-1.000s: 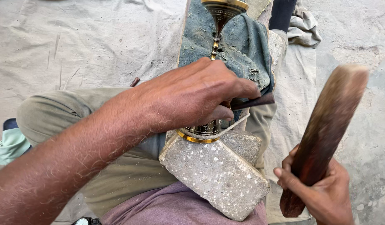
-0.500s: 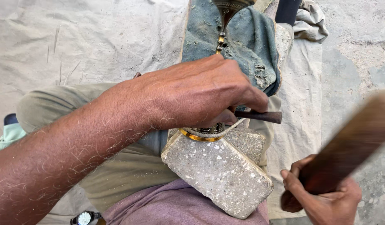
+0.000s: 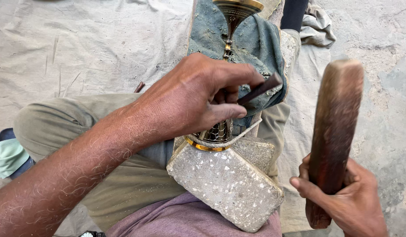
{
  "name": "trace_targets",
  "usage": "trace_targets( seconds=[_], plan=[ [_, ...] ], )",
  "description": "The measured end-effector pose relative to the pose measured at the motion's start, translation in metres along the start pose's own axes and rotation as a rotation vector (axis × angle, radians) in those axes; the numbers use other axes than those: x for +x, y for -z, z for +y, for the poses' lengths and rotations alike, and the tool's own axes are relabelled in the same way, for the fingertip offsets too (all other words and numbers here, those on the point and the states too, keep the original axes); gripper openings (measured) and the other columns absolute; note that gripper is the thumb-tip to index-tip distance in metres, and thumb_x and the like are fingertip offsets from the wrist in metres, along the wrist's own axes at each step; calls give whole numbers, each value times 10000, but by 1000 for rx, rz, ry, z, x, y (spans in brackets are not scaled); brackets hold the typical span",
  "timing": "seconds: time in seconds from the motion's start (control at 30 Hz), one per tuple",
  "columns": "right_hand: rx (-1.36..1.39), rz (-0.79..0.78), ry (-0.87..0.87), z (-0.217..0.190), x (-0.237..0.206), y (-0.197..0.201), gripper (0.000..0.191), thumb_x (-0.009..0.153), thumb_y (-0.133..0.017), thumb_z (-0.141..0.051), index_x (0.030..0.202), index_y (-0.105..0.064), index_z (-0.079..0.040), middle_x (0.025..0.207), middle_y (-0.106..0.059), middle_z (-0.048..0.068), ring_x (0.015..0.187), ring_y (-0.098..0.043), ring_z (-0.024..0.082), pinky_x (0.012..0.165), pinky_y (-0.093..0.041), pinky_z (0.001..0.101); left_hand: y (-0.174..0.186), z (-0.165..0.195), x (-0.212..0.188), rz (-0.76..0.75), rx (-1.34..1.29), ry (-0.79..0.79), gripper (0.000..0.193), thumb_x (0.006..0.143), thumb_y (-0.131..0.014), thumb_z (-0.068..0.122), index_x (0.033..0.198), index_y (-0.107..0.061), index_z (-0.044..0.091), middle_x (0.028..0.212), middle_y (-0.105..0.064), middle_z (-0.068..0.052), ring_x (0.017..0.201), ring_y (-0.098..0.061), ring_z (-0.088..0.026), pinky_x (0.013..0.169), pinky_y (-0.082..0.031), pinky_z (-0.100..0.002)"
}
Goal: The person sits on the ground with a stone block on their lap holding an ornate brass bell-shaped object. They hold a small punch against the metal surface and strike it repeatedly with a wooden mallet, repositioning the punch around the object to emboss a decorative pattern, occasionally rotating the object and repositioning the punch.
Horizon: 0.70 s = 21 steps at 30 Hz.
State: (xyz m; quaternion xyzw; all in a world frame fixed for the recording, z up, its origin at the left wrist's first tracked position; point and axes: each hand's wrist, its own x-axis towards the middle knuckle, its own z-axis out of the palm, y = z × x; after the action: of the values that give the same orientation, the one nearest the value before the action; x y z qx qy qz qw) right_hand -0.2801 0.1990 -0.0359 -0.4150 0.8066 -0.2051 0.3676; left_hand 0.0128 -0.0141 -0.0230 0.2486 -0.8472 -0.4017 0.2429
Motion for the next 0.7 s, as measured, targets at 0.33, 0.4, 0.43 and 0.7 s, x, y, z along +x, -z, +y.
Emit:
trace_targets(
  seconds=[0.33, 0.4, 0.43, 0.7],
  plan=[
    [515, -3, 233, -10, 4, -15, 537, 814, -733, 71, 1302, -529, -19, 887, -698, 149, 853, -737, 203, 735, -649, 388, -2, 5, 11, -12, 74, -53, 477, 762, -861, 138, 1190, -668, 57, 930, -764, -161, 873, -750, -358, 712, -576, -461],
    [350, 65, 167, -2, 9, -15, 554, 811, -786, 103, 1327, -608, 8, 903, -719, 163, 686, -668, 196, 529, -537, 369, -5, 7, 12, -24, 78, -86, 495, 761, -844, 123, 1223, -674, 70, 943, -768, -163, 895, -757, -344, 730, -579, -459],
    [265, 92, 131, 2, 10, -15, 564, 810, -812, 119, 1340, -647, 20, 912, -729, 170, 602, -634, 193, 426, -481, 360, -5, 8, 13, -29, 78, -96, 506, 761, -835, 115, 1239, -678, 76, 950, -770, -164, 905, -760, -337, 739, -581, -457],
    [-16, 267, 284, -1, 9, -18, 536, 769, -825, 43, 1267, -629, 64, 921, -719, 92, 848, -701, 130, 753, -608, 282, -3, 6, 17, -136, 72, -75, 503, 784, -813, 95, 1268, -677, 93, 920, -772, -163, 874, -762, -320, 687, -569, -467]
  ],
)
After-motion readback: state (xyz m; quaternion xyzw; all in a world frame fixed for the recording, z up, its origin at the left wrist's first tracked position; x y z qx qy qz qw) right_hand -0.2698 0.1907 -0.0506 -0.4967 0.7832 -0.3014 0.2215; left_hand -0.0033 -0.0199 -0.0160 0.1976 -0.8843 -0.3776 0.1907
